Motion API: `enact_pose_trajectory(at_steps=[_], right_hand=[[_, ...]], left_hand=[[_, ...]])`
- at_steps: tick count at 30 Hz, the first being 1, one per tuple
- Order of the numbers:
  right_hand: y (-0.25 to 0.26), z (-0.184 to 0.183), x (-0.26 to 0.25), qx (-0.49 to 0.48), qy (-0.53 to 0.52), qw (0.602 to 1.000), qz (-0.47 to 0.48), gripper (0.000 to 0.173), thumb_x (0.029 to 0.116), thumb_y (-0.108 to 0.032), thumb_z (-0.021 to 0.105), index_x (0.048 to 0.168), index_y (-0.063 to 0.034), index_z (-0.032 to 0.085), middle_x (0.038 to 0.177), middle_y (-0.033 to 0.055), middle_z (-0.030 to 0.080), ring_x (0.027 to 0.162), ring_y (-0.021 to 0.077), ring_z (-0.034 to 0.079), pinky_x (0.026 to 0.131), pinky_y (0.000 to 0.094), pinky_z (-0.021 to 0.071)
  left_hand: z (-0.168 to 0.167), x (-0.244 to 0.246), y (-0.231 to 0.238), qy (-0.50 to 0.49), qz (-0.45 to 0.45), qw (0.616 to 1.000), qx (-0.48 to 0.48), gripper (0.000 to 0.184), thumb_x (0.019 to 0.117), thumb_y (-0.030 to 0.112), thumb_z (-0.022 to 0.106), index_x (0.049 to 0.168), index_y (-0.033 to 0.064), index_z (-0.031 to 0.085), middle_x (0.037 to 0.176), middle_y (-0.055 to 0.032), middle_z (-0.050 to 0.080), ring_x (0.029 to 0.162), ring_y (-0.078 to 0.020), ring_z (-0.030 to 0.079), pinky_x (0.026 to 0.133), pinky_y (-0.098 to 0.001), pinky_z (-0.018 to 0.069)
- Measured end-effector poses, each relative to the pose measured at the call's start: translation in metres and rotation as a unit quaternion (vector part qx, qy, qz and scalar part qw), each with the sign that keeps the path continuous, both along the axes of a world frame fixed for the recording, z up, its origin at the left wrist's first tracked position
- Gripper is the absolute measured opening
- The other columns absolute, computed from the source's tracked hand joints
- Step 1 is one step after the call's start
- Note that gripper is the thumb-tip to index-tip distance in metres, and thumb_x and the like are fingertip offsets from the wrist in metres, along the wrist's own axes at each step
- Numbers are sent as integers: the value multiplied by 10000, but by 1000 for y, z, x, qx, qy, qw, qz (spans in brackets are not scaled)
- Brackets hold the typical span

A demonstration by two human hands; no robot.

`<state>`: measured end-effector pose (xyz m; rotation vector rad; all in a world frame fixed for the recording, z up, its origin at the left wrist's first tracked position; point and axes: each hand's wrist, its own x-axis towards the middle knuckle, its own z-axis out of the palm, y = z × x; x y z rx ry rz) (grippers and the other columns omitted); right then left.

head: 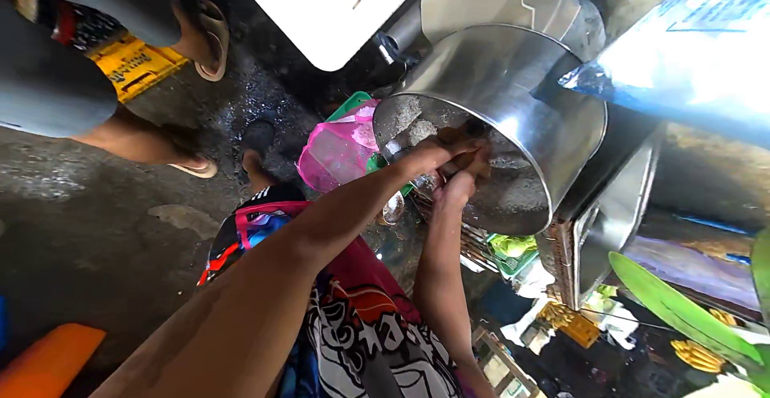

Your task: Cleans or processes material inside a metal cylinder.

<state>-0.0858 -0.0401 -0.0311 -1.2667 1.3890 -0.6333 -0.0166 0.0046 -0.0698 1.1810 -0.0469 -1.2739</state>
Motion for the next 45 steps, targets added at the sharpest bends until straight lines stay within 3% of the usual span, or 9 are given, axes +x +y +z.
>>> enact_pose_trajectory(at_steps=[5,10,18,25,28,30,33,38,45], right_hand=[[13,-9,-22,-179,-51,980,68,605,1094,-492,361,1527,-82,258,1296,125,594,1163,196,629,990,434,551],[-6,-3,-11,-43,-214,975,37,495,1071,-522,434,1369,-130,484,1180,70,658,1110,195,657,967,447,571],[-13,-6,6,90,-149,984,27,664,972,-774,319,1319,-243,518,1116,21,652,1016,169,654,827,445,579],[-11,1,4,31,-35,997,65,575,1014,-695,357,1080,-175,592,745,1,623,573,100,588,498,293,524],[6,0,-18,-66,42,997,11,598,994,-574,574,1358,-102,521,1097,100,676,937,197,689,796,427,607],[17,-12,-36,-176,38,982,57,789,1037,-481,533,1546,-4,165,1421,205,502,1255,226,586,1025,429,545],[26,-21,-51,-244,-46,960,128,861,1052,-534,394,1555,-15,-73,1547,188,293,1389,173,431,1115,373,454],[1,-13,-37,-101,-84,988,77,412,1072,-417,471,1377,-146,418,953,-6,632,727,74,627,645,288,576],[-1,18,-5,24,-92,995,-9,474,1055,-574,424,1299,-176,508,1058,18,646,960,130,655,799,382,588]], left_hand=[[-4,-29,27,-126,101,986,-41,1240,650,509,931,1560,20,245,1376,-188,592,1252,-235,608,1082,-439,505],[12,-5,4,-194,55,979,13,918,715,612,856,1389,80,531,1192,-109,704,1108,-220,679,997,-495,547],[14,13,-17,-222,-26,968,117,1010,682,807,724,1309,28,578,1172,-194,678,1100,-351,661,920,-616,533],[7,5,-10,-112,-18,988,102,967,769,762,706,1365,25,507,1143,-188,686,1069,-318,676,929,-565,545],[8,-16,12,-39,14,998,48,977,808,600,792,1489,23,395,1249,-218,656,1084,-310,689,914,-515,586],[-1,-36,35,-98,54,993,-26,1218,734,472,884,1605,49,145,1408,-198,565,1233,-271,616,1041,-486,531],[-13,-50,47,-100,119,978,-138,1108,704,305,943,1530,42,252,1354,-142,600,1217,-175,625,1070,-387,529],[-3,-31,16,-113,123,983,-72,929,723,362,924,1429,24,425,1207,-115,682,1090,-154,684,994,-375,571],[21,3,-14,-251,-35,960,117,1020,678,792,748,1326,28,559,1198,-161,673,1138,-295,652,976,-547,533]])
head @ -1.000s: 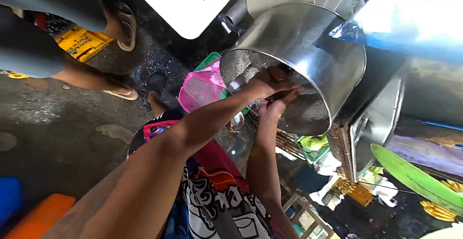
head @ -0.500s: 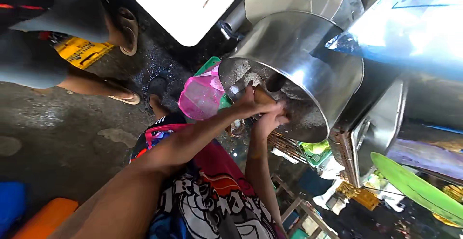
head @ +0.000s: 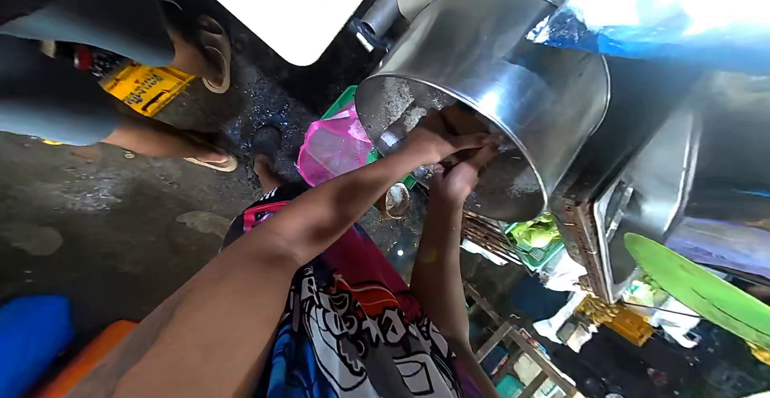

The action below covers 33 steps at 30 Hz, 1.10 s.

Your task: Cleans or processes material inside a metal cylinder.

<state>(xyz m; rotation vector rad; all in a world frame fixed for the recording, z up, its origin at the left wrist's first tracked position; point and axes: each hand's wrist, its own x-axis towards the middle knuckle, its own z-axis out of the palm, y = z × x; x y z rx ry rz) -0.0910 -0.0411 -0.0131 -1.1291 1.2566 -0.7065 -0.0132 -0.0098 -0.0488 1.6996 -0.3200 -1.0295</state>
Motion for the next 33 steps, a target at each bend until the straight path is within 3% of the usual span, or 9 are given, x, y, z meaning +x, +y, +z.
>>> enact_pose_trajectory(at_steps=[4,8,12,15,17,19,25,30,33], right_hand=[[-3,-1,-12,52,11,997,54,530,1023,-663,400,1314,-237,520,1121,-9,646,977,119,646,793,363,571],[-11,-8,-3,52,31,995,77,551,954,-721,490,1108,-201,590,826,-8,611,616,86,569,521,279,505],[-2,-12,6,-10,116,993,36,695,914,-641,647,1389,-164,472,1103,93,666,922,230,697,753,478,615],[15,-24,-8,-144,152,978,9,872,905,-540,734,1512,-68,322,1281,150,621,1134,232,657,958,440,577],[26,-33,-37,-270,101,955,63,827,1014,-442,586,1525,29,138,1349,188,517,1220,190,587,1024,378,535],[31,-44,-62,-354,-27,924,141,752,1057,-460,472,1508,-8,74,1397,112,426,1315,133,476,1098,342,455],[29,-55,-84,-246,-124,942,190,1103,790,-591,807,1567,-216,119,1565,85,429,1405,260,486,1109,490,480],[29,-57,-86,-268,-111,940,181,1312,649,-577,889,1561,-128,60,1611,114,329,1461,232,401,1154,445,439],[34,-69,-98,-187,-113,954,204,1320,633,-591,904,1598,-240,75,1606,54,350,1420,202,451,1107,453,489]], left_hand=[[-2,2,-2,14,-8,999,29,1063,680,826,711,1360,29,530,1205,-178,670,1136,-325,654,949,-583,537],[-11,3,-1,52,-1,999,6,876,789,733,707,1314,42,584,1177,-168,688,1122,-315,661,963,-584,527],[-22,3,10,193,18,980,-45,778,894,684,640,1289,15,590,1136,-184,690,1017,-286,703,864,-513,599],[-24,-17,35,288,60,950,-109,772,942,514,680,1479,26,419,1293,-233,631,1069,-318,699,877,-493,609],[-29,-38,58,229,72,956,-166,1039,835,363,837,1580,27,195,1429,-222,540,1222,-282,625,1015,-457,552],[-33,-50,80,174,97,941,-272,1183,659,162,964,1539,25,186,1397,-169,560,1250,-201,611,1081,-394,527],[-21,-46,107,201,13,925,-322,1133,621,27,904,1537,22,237,1372,-112,591,1208,-135,630,1057,-328,536],[-21,-35,106,71,-50,949,-304,1353,508,79,997,1580,18,174,1497,-114,500,1355,-123,519,1163,-297,432],[-26,-44,115,90,-23,949,-302,1279,531,47,974,1568,26,224,1474,-102,526,1335,-139,545,1144,-328,469]])
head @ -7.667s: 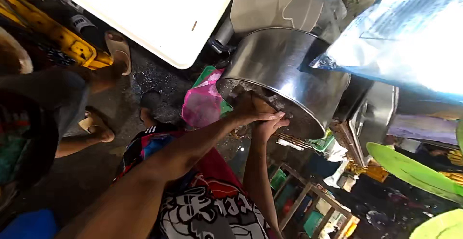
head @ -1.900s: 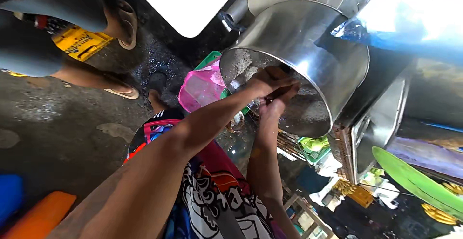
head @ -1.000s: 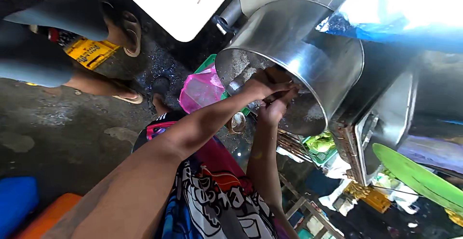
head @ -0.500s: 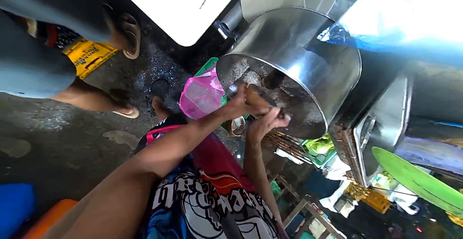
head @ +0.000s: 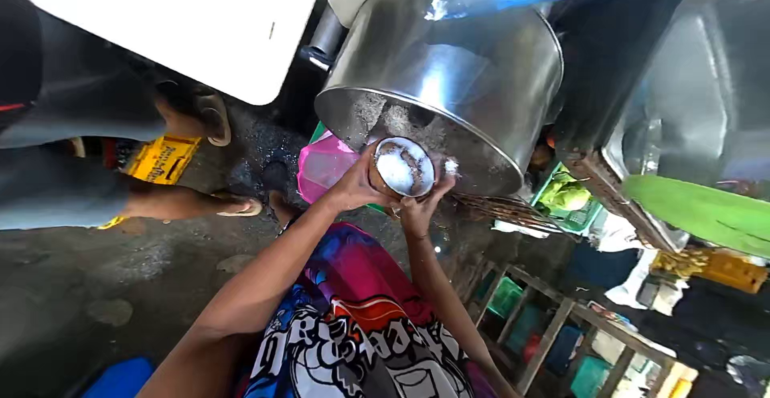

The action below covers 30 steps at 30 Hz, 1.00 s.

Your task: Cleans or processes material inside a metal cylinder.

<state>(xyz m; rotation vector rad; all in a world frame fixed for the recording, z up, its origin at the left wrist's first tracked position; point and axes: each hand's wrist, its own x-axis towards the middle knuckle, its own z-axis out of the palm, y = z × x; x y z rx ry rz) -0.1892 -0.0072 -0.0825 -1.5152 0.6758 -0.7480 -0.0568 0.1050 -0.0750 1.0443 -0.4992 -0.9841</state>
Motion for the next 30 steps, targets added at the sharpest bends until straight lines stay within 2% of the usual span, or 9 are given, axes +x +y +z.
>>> enact_pose_trajectory(at_steps=[3,5,7,10,13,17,23,26,30], right_hand=[[6,-10,21,201,-14,980,-5,1206,733,-639,831,1584,-241,76,1504,60,451,1318,195,544,1036,483,538],[3,4,46,287,-46,957,0,847,937,-706,549,1553,-235,206,1454,21,505,1320,153,532,1089,442,493],[-7,25,80,405,-142,902,-32,739,957,-799,293,1429,-247,429,1317,12,611,1250,168,578,1039,454,509],[-24,65,114,508,-207,826,-127,677,967,-765,239,1186,-220,576,1072,25,668,1084,191,644,931,494,543],[-30,65,109,551,-226,785,-167,656,986,-726,238,1097,-178,580,963,43,662,969,195,662,845,489,568],[-32,54,100,563,-235,767,-201,512,1067,-577,264,1242,-180,535,1108,41,657,1093,192,641,920,485,555],[-37,65,114,607,-294,707,-212,628,1017,-693,266,1339,-218,520,1247,40,648,1236,212,596,1027,514,507],[-33,76,123,604,-272,712,-233,592,1040,-657,254,1319,-207,519,1202,48,653,1171,211,620,986,499,528],[-30,56,144,586,-183,743,-265,472,1063,-533,373,1287,-148,527,1123,98,623,1015,239,612,854,473,535]], left_hand=[[-5,1,-9,-20,73,991,110,1155,590,182,978,1528,33,321,1367,-124,606,1235,-164,619,1076,-370,534],[14,19,-30,-88,77,967,225,1115,628,408,960,1510,68,368,1309,-130,647,1191,-203,648,1043,-448,550],[44,44,-60,-198,44,924,323,1108,618,647,887,1468,74,469,1265,-149,679,1188,-279,651,1016,-572,527],[88,63,-102,-400,-32,843,358,902,714,806,699,1307,127,662,1318,-128,665,1288,-291,584,1080,-579,439],[105,49,-127,-439,-91,792,415,823,738,756,703,1307,162,665,1344,-125,650,1298,-311,571,1073,-623,415],[97,34,-142,-439,-98,773,447,731,784,693,707,1299,176,675,1341,-126,653,1305,-339,560,1056,-680,391],[109,35,-139,-473,-155,721,481,845,859,766,570,1438,150,573,1496,-175,532,1439,-379,427,1157,-684,272],[93,45,-131,-476,-138,730,471,831,874,748,573,1419,121,589,1464,-186,561,1409,-374,471,1140,-664,330],[77,80,-109,-340,-137,825,430,617,932,364,737,1382,-27,573,1405,-244,577,1347,-344,520,1143,-527,390]])
